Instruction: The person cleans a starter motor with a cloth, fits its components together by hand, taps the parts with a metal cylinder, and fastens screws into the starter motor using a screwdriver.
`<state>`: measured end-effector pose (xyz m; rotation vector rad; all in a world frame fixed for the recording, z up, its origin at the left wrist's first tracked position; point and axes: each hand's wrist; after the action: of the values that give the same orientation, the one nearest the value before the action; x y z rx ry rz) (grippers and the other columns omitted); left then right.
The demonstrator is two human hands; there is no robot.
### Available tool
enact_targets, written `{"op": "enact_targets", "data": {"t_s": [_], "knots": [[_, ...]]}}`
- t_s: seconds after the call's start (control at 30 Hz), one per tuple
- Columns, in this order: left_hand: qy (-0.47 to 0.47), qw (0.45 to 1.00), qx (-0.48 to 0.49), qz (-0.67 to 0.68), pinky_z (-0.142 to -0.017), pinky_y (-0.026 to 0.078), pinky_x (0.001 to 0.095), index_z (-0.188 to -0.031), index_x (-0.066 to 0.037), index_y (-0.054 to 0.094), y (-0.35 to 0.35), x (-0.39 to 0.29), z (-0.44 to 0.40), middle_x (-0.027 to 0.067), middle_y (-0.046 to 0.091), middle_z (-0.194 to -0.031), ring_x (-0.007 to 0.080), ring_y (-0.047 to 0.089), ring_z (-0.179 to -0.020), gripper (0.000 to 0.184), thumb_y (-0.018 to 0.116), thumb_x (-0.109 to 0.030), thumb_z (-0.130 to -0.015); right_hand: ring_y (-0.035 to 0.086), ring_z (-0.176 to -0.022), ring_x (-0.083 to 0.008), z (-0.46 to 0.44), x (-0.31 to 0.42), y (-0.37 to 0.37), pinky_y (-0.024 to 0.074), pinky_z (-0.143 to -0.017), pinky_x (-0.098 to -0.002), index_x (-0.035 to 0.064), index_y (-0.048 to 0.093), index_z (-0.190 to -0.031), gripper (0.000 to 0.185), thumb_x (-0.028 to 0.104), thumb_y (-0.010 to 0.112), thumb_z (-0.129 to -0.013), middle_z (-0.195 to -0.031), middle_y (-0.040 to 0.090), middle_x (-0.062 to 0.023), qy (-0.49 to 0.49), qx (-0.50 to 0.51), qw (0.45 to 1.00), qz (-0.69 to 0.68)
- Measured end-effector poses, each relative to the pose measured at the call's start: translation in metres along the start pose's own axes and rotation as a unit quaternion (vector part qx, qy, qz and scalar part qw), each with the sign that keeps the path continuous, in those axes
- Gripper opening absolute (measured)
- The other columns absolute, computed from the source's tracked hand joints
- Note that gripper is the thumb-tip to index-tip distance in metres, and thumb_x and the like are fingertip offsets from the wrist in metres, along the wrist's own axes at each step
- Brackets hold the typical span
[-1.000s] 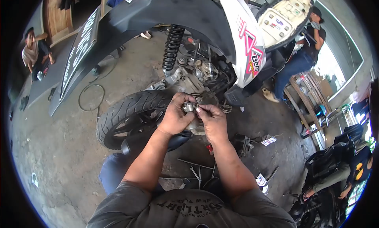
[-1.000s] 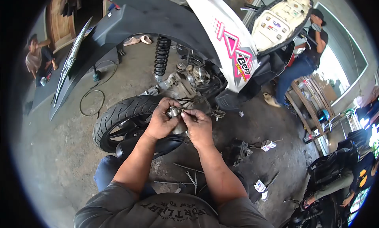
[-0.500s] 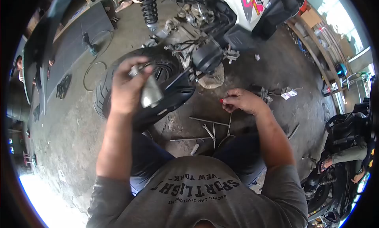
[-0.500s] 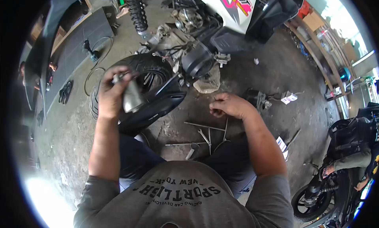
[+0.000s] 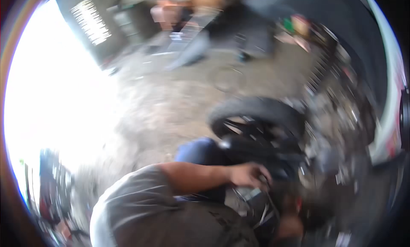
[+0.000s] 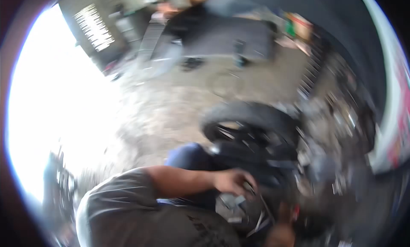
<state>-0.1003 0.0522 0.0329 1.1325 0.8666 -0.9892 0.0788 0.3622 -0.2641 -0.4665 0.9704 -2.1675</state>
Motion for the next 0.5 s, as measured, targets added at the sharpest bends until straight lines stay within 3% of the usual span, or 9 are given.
{"op": "enact_targets", "data": {"t_s": [0.03, 0.1, 0.3, 0.5], "knots": [[-0.008, 0.998, -0.005, -0.063, -0.073, 0.049, 0.0242, -0.112, -0.004, 0.069, -0.009, 0.023, -0.01, 0.003, 0.07, -0.091, 0.0103, 0.059, -0.077, 0.028, 0.076, -0.008, -0.085, 0.062, -0.073, -0.0247, -0.016, 0.014, 0.002, 0.0511, -0.07, -0.0376, 0.0102, 0.071, -0.099, 0.035, 0.041, 0.061, -0.086, -0.087, 0.071, -0.0075, 0.003, 0.0, 1.0, 0.016], [0.031, 0.999, 0.009, -0.04, -0.074, 0.049, 0.0252, -0.109, -0.003, 0.069, -0.007, 0.036, -0.019, 0.0028, 0.069, -0.091, 0.0117, 0.059, -0.077, 0.027, 0.077, -0.011, -0.085, 0.062, -0.075, -0.0247, -0.035, 0.032, 0.004, 0.0512, -0.071, -0.0377, 0.0101, 0.071, -0.101, 0.036, 0.042, 0.061, -0.087, -0.089, 0.071, -0.0078, 0.009, 0.005, 0.999, 0.045], [-0.047, 0.998, -0.028, -0.04, -0.084, 0.049, 0.0321, -0.112, -0.007, 0.068, -0.014, 0.022, -0.012, 0.0034, 0.068, -0.098, 0.0166, 0.062, -0.088, 0.033, 0.075, -0.019, -0.082, 0.063, -0.079, -0.0248, -0.052, 0.035, 0.002, 0.0513, -0.074, -0.038, 0.0097, 0.07, -0.105, 0.038, 0.043, 0.061, -0.088, -0.094, 0.07, -0.0087, 0.018, 0.012, 0.997, 0.069], [-0.061, 0.993, -0.042, -0.093, -0.089, 0.049, 0.0355, -0.119, -0.009, 0.064, -0.027, 0.023, -0.017, 0.0032, 0.066, -0.106, 0.0175, 0.062, -0.095, 0.039, 0.074, -0.022, -0.083, 0.064, -0.083, -0.0249, -0.051, 0.022, -0.003, 0.0514, -0.077, -0.0384, 0.0094, 0.069, -0.11, 0.04, 0.044, 0.06, -0.09, -0.099, 0.07, -0.0095, 0.018, 0.001, 0.997, 0.07]]}}
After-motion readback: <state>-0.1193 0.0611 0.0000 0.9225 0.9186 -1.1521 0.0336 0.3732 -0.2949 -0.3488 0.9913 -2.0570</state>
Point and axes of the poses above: each hand's wrist, its own z-axis away from the middle knuckle, its own y-axis out of the palm, x = y × z
